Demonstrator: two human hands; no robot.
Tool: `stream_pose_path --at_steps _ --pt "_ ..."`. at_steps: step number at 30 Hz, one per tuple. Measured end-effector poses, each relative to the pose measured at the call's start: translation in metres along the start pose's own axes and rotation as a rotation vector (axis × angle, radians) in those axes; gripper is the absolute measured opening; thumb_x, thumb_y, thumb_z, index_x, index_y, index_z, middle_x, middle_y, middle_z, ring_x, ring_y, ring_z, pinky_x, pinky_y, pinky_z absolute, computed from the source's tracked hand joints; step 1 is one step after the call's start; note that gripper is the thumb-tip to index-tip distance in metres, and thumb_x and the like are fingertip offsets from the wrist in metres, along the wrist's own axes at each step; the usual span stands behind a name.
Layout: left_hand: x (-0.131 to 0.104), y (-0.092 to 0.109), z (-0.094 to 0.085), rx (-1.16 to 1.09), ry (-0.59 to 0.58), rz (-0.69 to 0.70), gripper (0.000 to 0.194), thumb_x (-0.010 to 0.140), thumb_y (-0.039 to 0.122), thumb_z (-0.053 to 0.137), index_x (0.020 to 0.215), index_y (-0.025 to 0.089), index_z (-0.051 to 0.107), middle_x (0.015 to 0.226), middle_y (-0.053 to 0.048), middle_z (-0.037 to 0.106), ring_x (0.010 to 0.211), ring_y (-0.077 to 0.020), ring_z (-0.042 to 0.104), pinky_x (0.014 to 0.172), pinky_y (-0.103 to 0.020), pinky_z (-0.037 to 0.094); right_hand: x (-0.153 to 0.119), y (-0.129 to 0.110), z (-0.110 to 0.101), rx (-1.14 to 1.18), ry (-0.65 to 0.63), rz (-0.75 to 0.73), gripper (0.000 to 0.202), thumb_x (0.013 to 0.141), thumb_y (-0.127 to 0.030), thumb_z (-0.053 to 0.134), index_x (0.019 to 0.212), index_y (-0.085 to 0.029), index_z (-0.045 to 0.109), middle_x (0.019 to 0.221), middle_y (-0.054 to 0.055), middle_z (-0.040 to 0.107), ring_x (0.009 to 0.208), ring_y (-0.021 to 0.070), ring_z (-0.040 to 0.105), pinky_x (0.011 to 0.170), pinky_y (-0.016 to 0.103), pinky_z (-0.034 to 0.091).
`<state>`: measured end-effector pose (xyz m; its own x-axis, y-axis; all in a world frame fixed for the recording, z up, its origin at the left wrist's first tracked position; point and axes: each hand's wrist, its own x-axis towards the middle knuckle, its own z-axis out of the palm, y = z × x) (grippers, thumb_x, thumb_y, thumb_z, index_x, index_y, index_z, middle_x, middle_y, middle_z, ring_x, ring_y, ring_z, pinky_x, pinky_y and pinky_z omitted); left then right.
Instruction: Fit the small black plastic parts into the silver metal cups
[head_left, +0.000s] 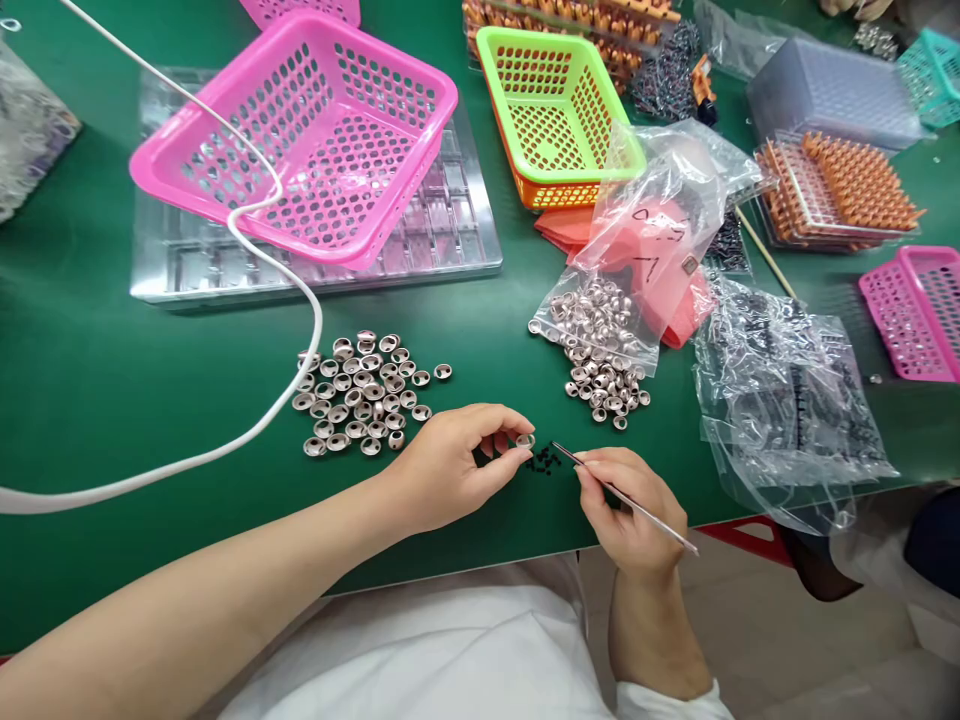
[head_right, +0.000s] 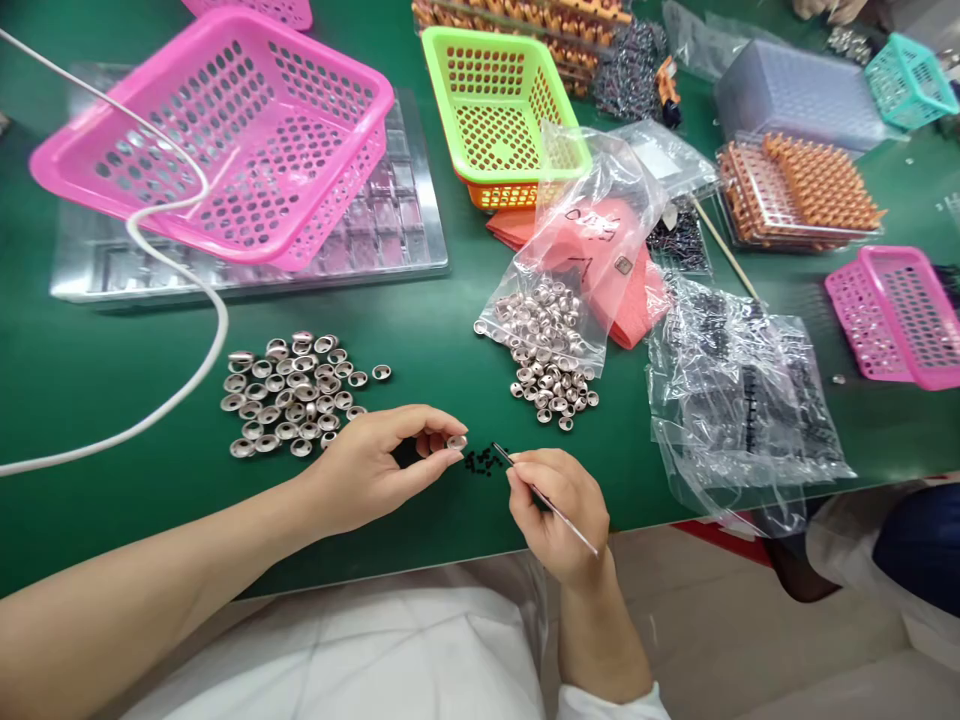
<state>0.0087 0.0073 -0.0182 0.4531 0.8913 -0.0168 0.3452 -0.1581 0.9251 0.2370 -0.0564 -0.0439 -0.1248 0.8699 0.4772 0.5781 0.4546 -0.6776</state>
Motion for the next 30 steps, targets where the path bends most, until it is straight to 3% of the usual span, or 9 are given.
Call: stream_pose_path --at_steps 9,14,22,30 --pt "-0.001 0.000 0.001 0.020 0.003 0.008 0.010 0.087 0.017 0.064 0.095 0.018 0.071 0.082 -0.002 0.074 0.069 -0.0125 0.066 0.065 -0.022 0.056 0.004 -0.017 0.003 0.098 0.237 0.148 0.026 0.084 -0.005 0.069 0.100 -0.025 0.067 0.087 0.003 0.075 0.079 0.0215 0.075 0.064 0.038 0.064" --pt "-0.003 0.000 0.002 0.016 0.008 0.035 0.014 0.089 0.016 0.060 0.099 0.017 0.071 0.085 -0.003 0.074 0.071 -0.0127 0.067 0.067 -0.022 0.056 0.008 -0.028 0.013 0.199 0.233 0.121 0.026 0.085 -0.006 0.069 0.103 -0.025 0.067 0.087 0.003 0.076 0.078 0.0222 0.075 0.065 0.039 0.065" --pt "-0.002 -0.003 0.002 -0.022 0.019 0.139 0.025 0.091 0.012 0.056 0.109 0.015 0.073 0.085 -0.006 0.073 0.071 -0.0128 0.065 0.066 -0.023 0.055 0.010 -0.024 0.020 0.253 0.225 0.112 0.030 0.084 -0.004 0.069 0.105 -0.025 0.067 0.087 0.003 0.075 0.077 0.0211 0.075 0.065 0.038 0.064" --pt "-0.001 0.001 0.002 -0.068 -0.021 -0.067 0.010 0.084 0.025 0.075 0.089 0.020 0.069 0.075 0.001 0.073 0.062 -0.0115 0.064 0.062 -0.021 0.055 0.007 -0.024 0.020 0.199 0.222 0.100 0.027 0.085 -0.007 0.068 0.104 -0.025 0.065 0.085 0.002 0.075 0.076 0.0221 0.076 0.063 0.039 0.065"
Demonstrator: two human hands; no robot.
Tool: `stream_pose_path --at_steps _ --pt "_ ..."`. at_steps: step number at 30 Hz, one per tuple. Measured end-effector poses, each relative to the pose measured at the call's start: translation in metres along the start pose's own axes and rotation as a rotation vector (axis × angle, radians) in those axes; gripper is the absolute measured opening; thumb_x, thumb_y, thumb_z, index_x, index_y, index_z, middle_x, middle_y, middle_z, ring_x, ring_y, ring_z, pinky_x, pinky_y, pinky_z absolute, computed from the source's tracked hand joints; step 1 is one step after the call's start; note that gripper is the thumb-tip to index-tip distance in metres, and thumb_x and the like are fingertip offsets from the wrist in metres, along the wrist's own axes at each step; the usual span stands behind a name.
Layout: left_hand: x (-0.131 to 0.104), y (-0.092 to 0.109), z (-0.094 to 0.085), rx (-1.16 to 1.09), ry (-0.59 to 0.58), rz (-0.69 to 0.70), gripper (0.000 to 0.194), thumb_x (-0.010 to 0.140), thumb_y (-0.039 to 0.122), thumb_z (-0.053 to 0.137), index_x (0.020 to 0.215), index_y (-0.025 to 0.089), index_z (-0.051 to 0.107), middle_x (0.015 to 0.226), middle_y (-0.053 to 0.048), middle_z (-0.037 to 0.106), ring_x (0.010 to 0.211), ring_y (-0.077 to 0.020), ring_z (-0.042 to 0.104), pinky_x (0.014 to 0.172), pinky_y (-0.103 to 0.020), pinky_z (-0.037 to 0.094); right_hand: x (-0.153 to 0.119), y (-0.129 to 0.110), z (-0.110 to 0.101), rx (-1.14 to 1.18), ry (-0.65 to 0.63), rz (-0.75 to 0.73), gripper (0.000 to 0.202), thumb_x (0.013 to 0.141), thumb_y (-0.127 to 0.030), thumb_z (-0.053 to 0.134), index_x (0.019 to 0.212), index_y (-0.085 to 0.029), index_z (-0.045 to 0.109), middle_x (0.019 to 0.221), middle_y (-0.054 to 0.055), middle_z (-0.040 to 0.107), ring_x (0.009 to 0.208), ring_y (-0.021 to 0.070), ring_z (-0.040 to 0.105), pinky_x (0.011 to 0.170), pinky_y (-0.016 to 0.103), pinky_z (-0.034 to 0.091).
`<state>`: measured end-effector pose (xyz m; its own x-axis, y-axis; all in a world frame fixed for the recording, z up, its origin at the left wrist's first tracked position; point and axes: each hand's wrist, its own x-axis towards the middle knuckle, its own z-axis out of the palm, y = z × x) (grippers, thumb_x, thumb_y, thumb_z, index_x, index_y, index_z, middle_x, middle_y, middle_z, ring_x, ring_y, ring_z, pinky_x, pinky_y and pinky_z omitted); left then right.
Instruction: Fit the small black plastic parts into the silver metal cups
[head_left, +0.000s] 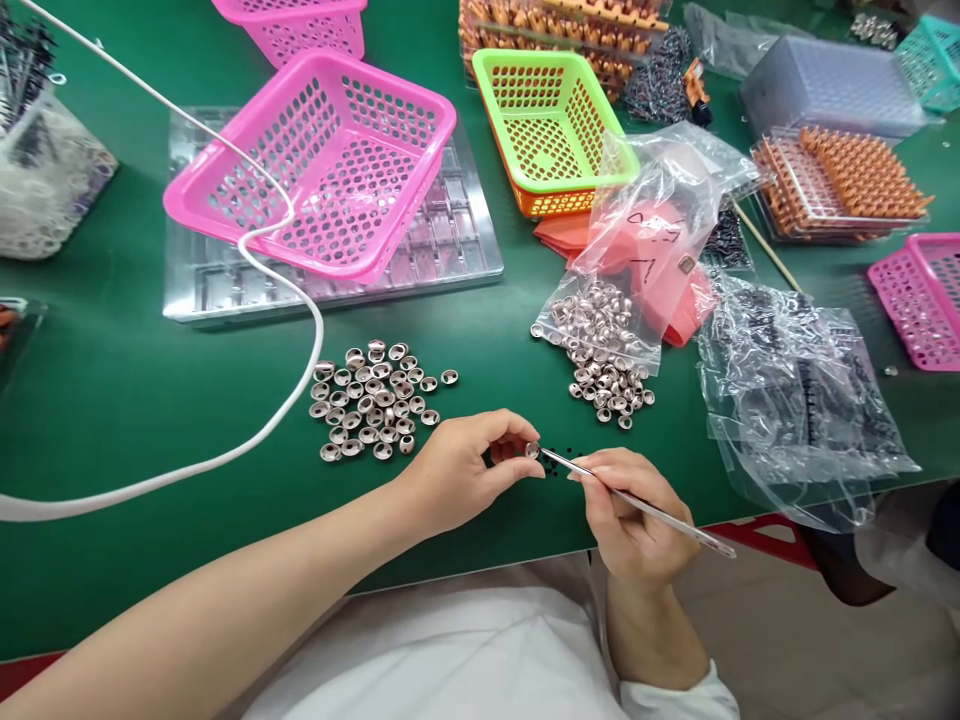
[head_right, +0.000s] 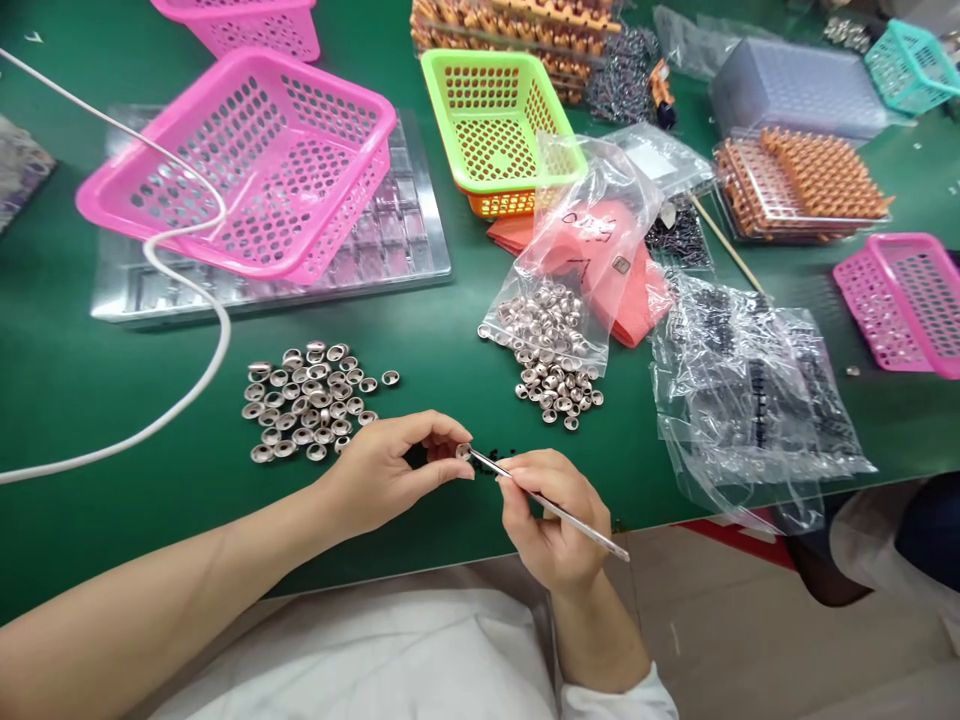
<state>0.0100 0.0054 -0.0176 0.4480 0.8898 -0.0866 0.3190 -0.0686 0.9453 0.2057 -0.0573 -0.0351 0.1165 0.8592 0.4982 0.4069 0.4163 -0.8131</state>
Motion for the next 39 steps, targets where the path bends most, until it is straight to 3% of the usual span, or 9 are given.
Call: stream_pose_path --at_steps 7,21,39 --pt "-0.0004 0.0017 0.0019 -0.056 0.018 -0.077 0.022 0.079 0.029 0.081 0.082 0.021 0.061 0.067 0.005 0.067 0.058 -0.0109 0.061 0.056 -0.021 0.052 -0.0005 -0.0023 -0.0007 -0.007 -0.074 -0.034 0.033 0.084 -0.005 0.068 0.108 -0.026 0.065 0.090 0.003 0.076 0.080 0.0212 0.076 0.064 0.036 0.065" --pt "-0.0011 0.0012 0.0011 0.068 0.053 -0.009 0.020 0.078 0.022 0.082 0.080 0.020 0.062 0.069 0.005 0.066 0.059 -0.0096 0.058 0.058 -0.020 0.048 -0.0005 -0.0019 -0.0026 -0.005 -0.147 -0.075 0.037 0.083 -0.003 0.068 0.112 -0.025 0.064 0.095 0.004 0.077 0.082 0.0199 0.075 0.069 0.037 0.066" --pt "-0.0020 -0.0013 0.0024 0.051 0.056 0.044 0.019 0.078 0.016 0.083 0.083 0.016 0.064 0.071 0.005 0.068 0.061 -0.0076 0.063 0.060 -0.015 0.050 0.0019 -0.0014 -0.0023 -0.009 -0.187 -0.149 0.039 0.083 0.002 0.067 0.116 -0.019 0.063 0.098 0.008 0.075 0.087 0.0189 0.073 0.070 0.035 0.065"
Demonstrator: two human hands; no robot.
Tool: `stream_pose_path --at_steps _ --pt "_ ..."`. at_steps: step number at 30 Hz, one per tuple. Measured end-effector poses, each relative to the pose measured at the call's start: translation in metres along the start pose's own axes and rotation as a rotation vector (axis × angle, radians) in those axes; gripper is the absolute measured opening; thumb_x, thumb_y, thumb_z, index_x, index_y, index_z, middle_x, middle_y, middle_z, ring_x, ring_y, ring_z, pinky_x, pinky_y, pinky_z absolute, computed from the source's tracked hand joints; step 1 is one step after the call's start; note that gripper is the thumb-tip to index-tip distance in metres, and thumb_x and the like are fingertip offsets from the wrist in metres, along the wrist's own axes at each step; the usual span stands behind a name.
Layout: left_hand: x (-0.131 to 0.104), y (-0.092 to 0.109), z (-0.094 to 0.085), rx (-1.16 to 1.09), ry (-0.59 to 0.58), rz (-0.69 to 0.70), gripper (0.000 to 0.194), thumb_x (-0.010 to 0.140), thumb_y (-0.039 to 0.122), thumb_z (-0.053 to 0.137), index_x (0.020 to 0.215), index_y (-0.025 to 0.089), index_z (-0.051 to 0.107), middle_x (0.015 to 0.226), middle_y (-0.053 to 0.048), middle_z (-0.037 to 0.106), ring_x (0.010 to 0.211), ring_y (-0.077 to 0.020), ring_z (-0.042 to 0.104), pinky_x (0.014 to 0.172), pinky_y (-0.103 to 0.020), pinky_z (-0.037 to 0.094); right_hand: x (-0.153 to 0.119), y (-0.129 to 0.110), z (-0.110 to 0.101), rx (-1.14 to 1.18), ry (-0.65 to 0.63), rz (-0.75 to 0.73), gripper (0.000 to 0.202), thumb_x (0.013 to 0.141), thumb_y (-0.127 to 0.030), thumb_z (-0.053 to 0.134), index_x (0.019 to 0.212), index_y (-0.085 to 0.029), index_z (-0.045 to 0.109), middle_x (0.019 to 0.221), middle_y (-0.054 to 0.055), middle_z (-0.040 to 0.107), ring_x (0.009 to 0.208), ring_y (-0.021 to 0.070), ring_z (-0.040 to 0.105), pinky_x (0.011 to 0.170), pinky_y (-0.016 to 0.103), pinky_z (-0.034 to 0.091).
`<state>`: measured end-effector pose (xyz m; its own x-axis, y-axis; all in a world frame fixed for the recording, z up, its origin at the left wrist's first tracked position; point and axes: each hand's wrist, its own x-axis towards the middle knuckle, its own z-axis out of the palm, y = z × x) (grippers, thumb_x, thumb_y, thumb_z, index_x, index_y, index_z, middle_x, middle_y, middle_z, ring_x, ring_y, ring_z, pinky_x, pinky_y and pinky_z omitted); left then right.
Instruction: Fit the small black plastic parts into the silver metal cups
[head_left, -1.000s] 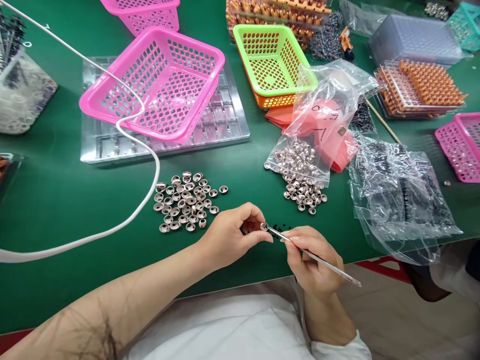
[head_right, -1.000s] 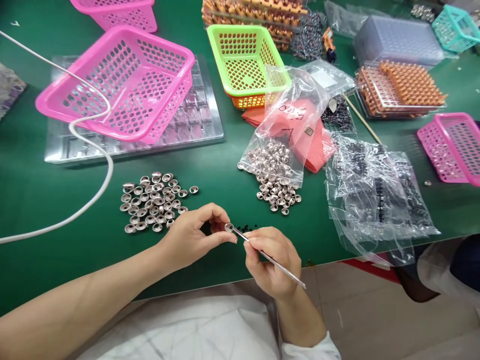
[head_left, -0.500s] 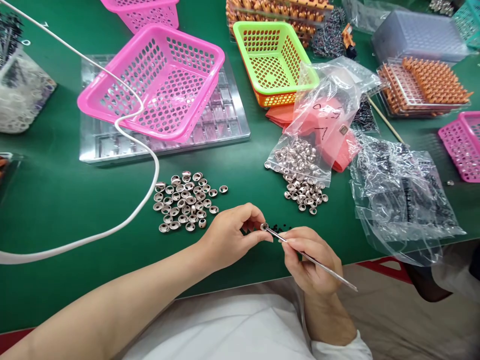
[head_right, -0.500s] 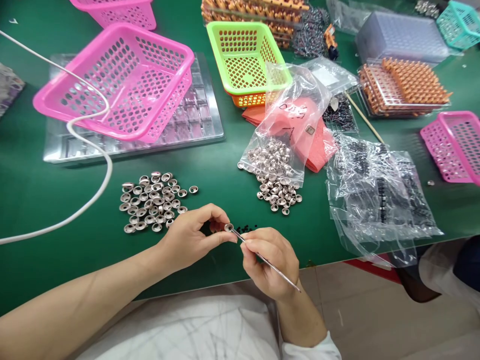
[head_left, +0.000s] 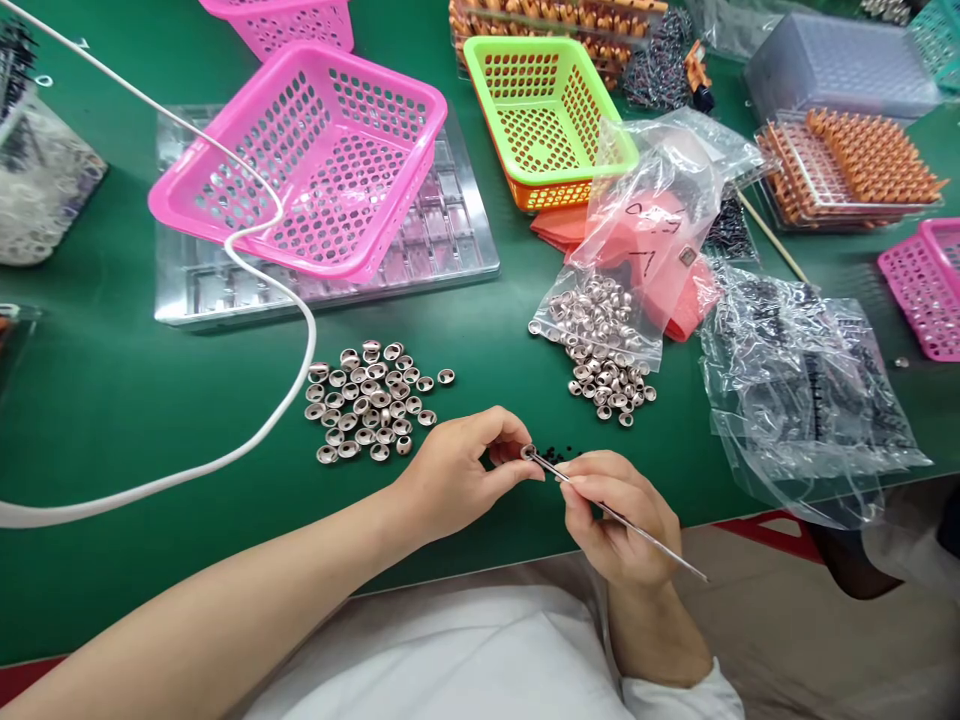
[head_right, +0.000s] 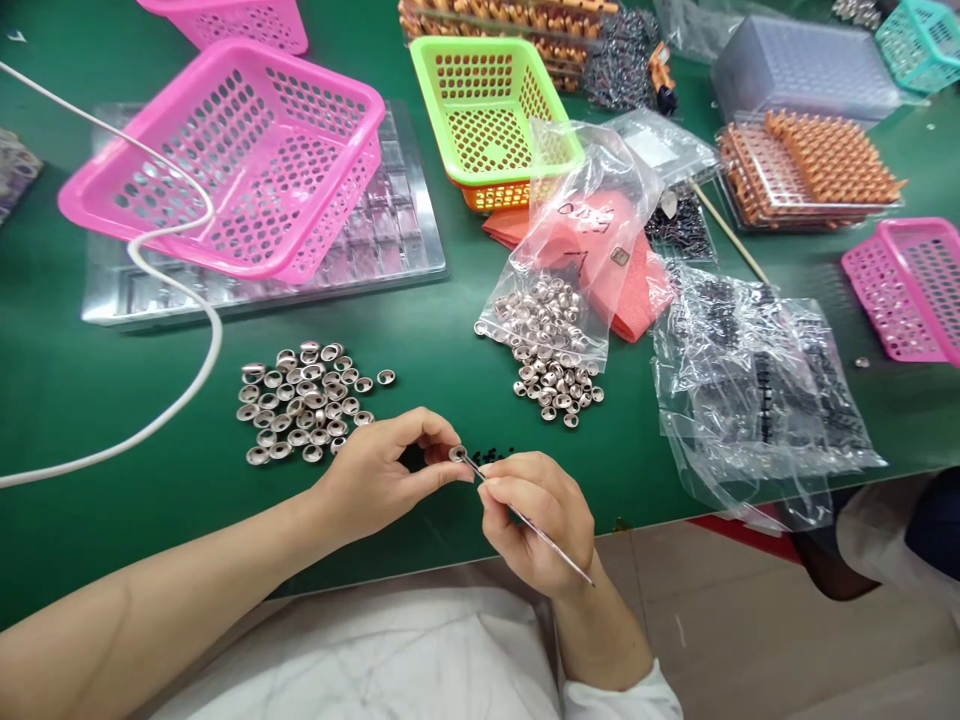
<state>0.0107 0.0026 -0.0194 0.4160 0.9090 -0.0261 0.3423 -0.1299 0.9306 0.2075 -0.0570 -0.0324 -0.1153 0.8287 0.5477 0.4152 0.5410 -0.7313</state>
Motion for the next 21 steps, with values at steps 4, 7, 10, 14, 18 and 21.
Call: stream_pose_path --at_steps 4,7,10,14,18,21 --pt "-0.0004 0.0006 -0.0004 -0.024 0.008 0.001 0.016 0.080 0.016 0.080 0.084 0.017 0.065 0.070 0.005 0.068 0.060 -0.0070 0.063 0.059 -0.015 0.050 0.0008 -0.0005 0.0004 -0.024 0.008 -0.011 0.037 0.085 -0.001 0.066 0.116 -0.021 0.063 0.098 0.007 0.075 0.085 0.0187 0.073 0.070 0.036 0.065" --pt "-0.0004 0.0008 0.0002 -0.039 0.000 -0.006 0.014 0.081 0.015 0.078 0.085 0.017 0.065 0.070 0.005 0.068 0.060 -0.0071 0.063 0.058 -0.015 0.051 0.0006 -0.0011 0.0005 -0.034 0.015 -0.012 0.037 0.085 -0.001 0.066 0.116 -0.021 0.063 0.098 0.007 0.075 0.085 0.0187 0.073 0.070 0.036 0.066" --pt "-0.0011 0.0004 0.0005 -0.054 -0.009 -0.007 0.012 0.082 0.014 0.076 0.086 0.017 0.065 0.072 0.005 0.069 0.061 -0.0071 0.064 0.059 -0.015 0.052 -0.0002 -0.0007 0.0004 -0.033 0.006 -0.020 0.038 0.084 0.001 0.066 0.116 -0.019 0.063 0.099 0.008 0.075 0.087 0.0190 0.074 0.071 0.036 0.066" --pt "-0.0022 -0.0005 0.0001 -0.060 -0.017 -0.003 0.010 0.084 0.014 0.073 0.089 0.017 0.065 0.074 0.004 0.070 0.063 -0.0071 0.065 0.061 -0.015 0.054 -0.0004 0.0012 0.0000 -0.050 0.003 -0.043 0.041 0.083 0.003 0.066 0.117 -0.018 0.063 0.099 0.008 0.074 0.088 0.0190 0.073 0.073 0.036 0.066" --pt "-0.0027 0.0000 -0.0002 -0.053 -0.007 -0.004 0.008 0.084 0.016 0.073 0.088 0.017 0.066 0.074 0.003 0.071 0.063 -0.0077 0.067 0.061 -0.015 0.055 0.0005 0.0023 -0.0003 -0.058 0.000 -0.067 0.038 0.084 0.001 0.066 0.117 -0.018 0.062 0.099 0.009 0.074 0.087 0.0190 0.073 0.072 0.036 0.066" --pt "-0.0029 0.0005 0.0000 -0.045 0.008 0.009 0.008 0.084 0.016 0.074 0.087 0.017 0.067 0.073 0.003 0.071 0.062 -0.0079 0.067 0.061 -0.015 0.055 0.0003 0.0024 0.0001 -0.041 0.000 -0.063 0.038 0.085 0.000 0.065 0.118 -0.018 0.062 0.100 0.009 0.074 0.086 0.0189 0.072 0.072 0.036 0.066"
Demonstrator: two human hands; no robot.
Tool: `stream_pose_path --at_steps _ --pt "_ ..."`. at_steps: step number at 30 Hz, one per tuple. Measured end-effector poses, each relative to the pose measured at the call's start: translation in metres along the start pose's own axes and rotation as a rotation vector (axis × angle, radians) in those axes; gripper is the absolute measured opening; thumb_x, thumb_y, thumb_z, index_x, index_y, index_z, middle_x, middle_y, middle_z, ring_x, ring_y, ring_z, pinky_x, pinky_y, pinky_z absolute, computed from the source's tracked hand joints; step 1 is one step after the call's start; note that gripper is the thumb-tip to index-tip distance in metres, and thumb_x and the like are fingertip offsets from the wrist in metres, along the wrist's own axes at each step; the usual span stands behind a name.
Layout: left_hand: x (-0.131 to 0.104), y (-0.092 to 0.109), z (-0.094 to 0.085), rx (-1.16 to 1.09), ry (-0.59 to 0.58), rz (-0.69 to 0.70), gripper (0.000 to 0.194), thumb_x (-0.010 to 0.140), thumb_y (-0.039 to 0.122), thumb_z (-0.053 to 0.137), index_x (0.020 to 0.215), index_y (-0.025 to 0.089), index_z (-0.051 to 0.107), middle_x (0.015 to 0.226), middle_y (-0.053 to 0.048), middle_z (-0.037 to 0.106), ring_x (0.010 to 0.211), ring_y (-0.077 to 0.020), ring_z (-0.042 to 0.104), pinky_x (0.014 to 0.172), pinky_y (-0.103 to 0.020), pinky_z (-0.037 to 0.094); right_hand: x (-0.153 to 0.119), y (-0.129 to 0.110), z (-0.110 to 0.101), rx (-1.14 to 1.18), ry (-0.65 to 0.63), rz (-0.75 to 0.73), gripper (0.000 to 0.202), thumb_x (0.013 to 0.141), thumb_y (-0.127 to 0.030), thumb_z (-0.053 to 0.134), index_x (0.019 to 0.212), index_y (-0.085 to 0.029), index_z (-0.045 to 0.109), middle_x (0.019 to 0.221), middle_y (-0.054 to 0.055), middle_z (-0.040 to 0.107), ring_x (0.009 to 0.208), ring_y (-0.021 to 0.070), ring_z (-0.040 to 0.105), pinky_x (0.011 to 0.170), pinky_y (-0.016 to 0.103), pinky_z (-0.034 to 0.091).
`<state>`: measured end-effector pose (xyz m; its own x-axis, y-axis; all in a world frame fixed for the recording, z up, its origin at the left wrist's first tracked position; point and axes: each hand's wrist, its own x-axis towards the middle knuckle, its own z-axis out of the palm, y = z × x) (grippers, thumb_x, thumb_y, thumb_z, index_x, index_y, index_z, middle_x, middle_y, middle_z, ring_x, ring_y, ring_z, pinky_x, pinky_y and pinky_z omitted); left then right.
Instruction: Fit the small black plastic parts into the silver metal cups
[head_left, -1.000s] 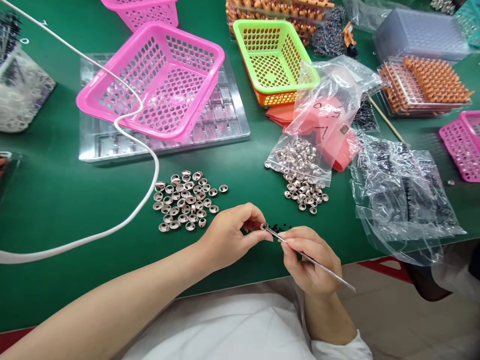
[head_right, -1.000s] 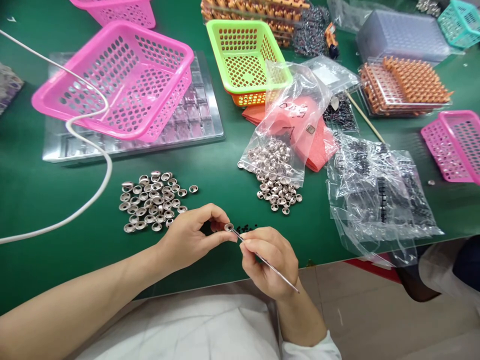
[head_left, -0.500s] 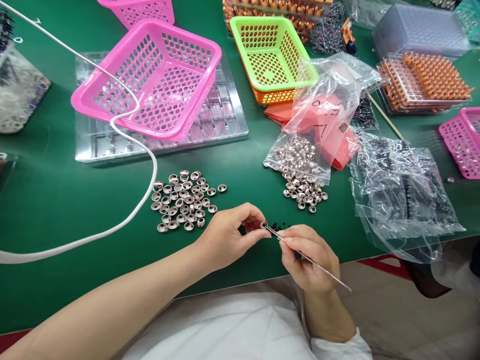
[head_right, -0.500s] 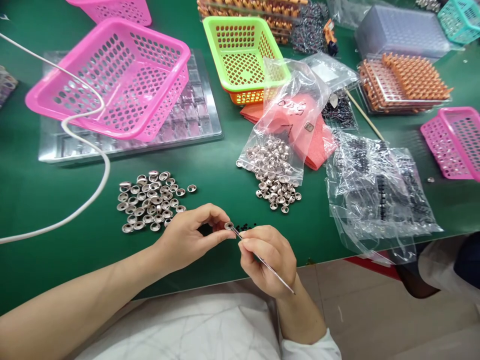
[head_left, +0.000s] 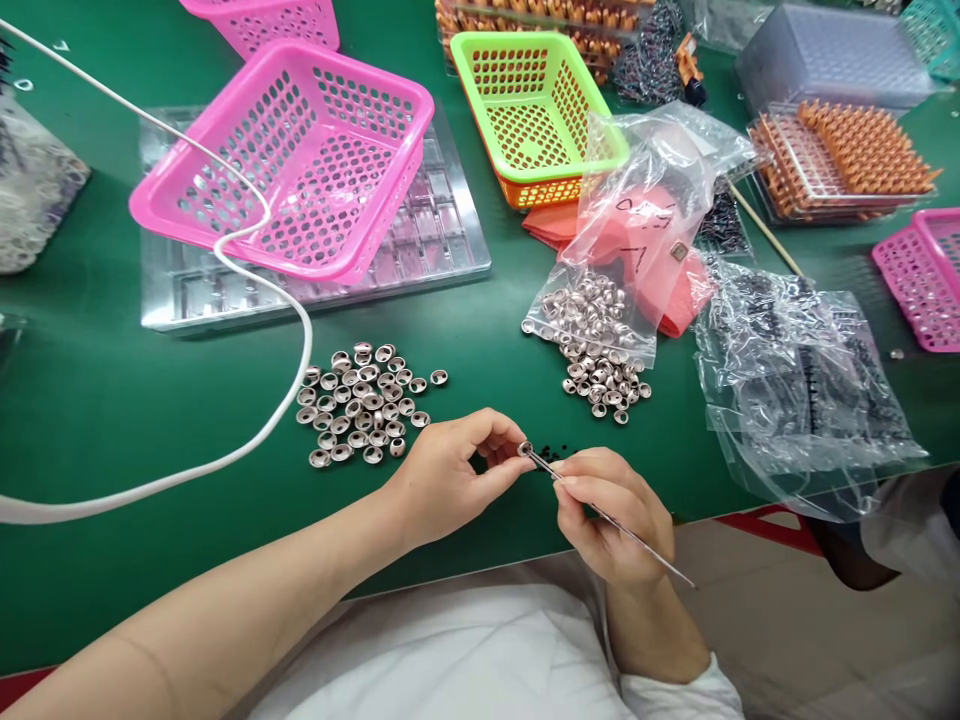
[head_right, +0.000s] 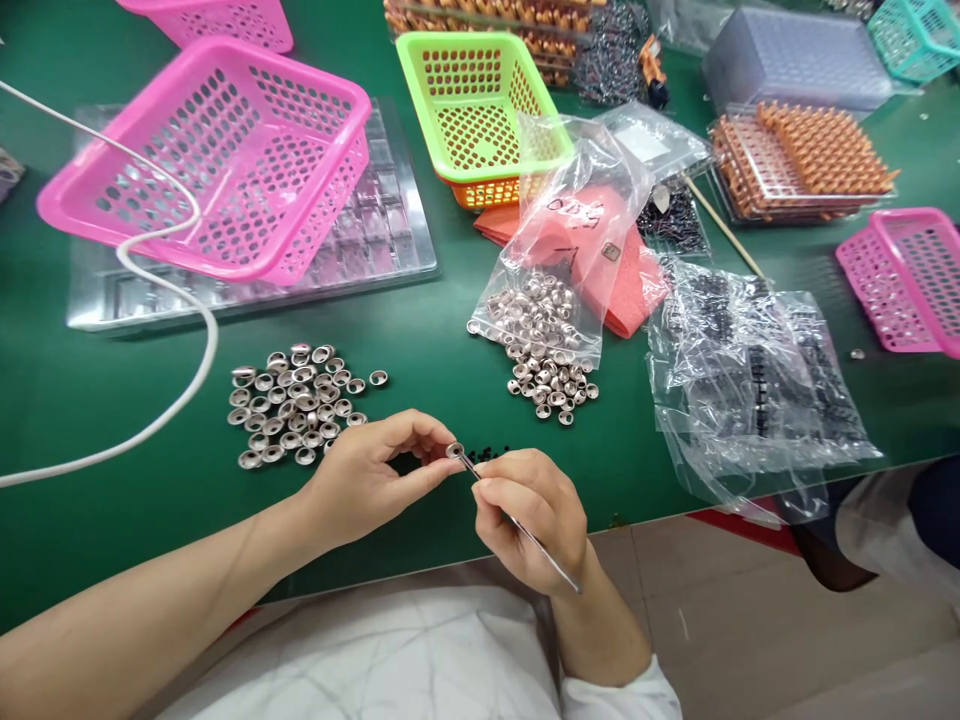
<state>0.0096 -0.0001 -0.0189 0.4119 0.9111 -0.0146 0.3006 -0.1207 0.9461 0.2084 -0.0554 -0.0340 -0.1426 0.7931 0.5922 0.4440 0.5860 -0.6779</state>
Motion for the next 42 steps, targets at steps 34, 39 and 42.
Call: stream_pose_path --at_steps 34,39,42 --pt "0.0025 0.0011 0.0003 -0.030 -0.002 -0.050 0.009 0.083 0.019 0.075 0.086 0.017 0.067 0.074 0.002 0.073 0.062 -0.0097 0.067 0.060 -0.018 0.056 -0.0023 -0.0016 0.0018 -0.046 0.038 0.016 0.033 0.086 -0.003 0.066 0.114 -0.021 0.063 0.099 0.007 0.074 0.086 0.0187 0.072 0.070 0.036 0.065" --pt "0.0025 0.0011 -0.0003 -0.046 0.000 -0.057 0.009 0.083 0.020 0.076 0.086 0.018 0.067 0.074 0.002 0.073 0.062 -0.0100 0.068 0.061 -0.019 0.057 -0.0039 -0.0014 0.0004 -0.015 0.048 0.020 0.032 0.087 -0.004 0.066 0.114 -0.021 0.063 0.099 0.007 0.074 0.085 0.0198 0.072 0.069 0.038 0.065" --pt "0.0022 0.0014 -0.0006 -0.054 -0.004 -0.068 0.010 0.082 0.019 0.076 0.086 0.018 0.068 0.075 0.002 0.074 0.062 -0.0099 0.067 0.061 -0.019 0.057 -0.0036 -0.0009 -0.0012 0.002 0.135 0.039 0.024 0.092 -0.013 0.061 0.113 -0.023 0.063 0.099 0.006 0.072 0.083 0.0208 0.071 0.068 0.042 0.064"
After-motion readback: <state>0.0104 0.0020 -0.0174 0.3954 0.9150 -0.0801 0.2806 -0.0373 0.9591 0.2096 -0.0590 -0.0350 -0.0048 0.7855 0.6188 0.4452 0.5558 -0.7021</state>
